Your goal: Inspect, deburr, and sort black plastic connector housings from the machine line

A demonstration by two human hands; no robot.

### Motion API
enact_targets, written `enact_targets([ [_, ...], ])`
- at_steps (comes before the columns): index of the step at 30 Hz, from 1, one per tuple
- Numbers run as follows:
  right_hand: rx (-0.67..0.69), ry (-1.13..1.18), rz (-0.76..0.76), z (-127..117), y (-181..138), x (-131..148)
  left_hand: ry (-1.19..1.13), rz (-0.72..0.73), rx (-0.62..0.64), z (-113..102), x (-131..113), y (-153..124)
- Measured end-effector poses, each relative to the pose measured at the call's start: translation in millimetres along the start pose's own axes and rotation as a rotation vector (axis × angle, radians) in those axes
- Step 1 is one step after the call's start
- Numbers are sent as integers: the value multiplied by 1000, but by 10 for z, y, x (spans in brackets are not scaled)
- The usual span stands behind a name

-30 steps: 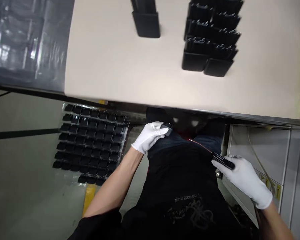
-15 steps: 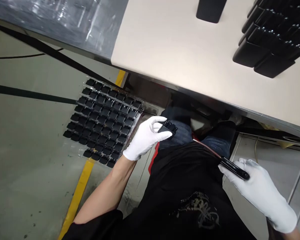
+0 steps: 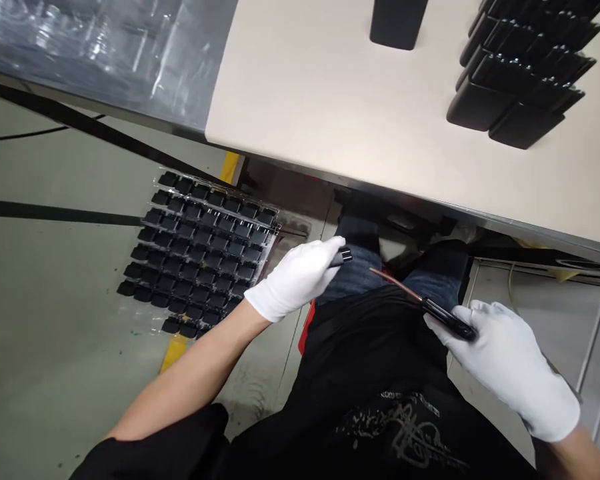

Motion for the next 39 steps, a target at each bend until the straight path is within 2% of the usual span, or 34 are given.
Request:
enact_targets([
  [3,76,122,0,48,-32,-60,-550,-253,-68,-63,64,35],
  [6,111,249,-14,65,-53,-97,-1083,-472,9,-62,94,36],
  [8,111,289,-8,70,-41,-120,-1305,-517,78,-30,79,46],
  [11,153,327,52,114,-5,-191,-1481,-526,124,30,3,75],
  [13,247,390,113,192,2,-260,-1532,-556,135,44,-108,83],
  [16,346,513,188,359,-29,-366,-1511,-550,69,-38,-346,70],
  [22,253,731,285,626,-89,-473,-1365,-402,-155,-333,-718,8],
  [27,258,752,266,734,-48,-456,-1402,-383,-273,-502,-915,1],
  [31,248,715,264,804,-12,-486,-1473,-400,-278,-541,-1000,-32],
  [39,220,729,267,802,-19,-508,-1579,-373,-255,-472,-967,-64],
])
Point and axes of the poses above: each hand's wrist, its own y-axis towards the middle knuckle, its own z-axis out of the palm, x = y × z, the point moved 2 cm from there along y, towards the middle knuckle, and after that the axes turned 1 degree about z, right-handed, at the moved point
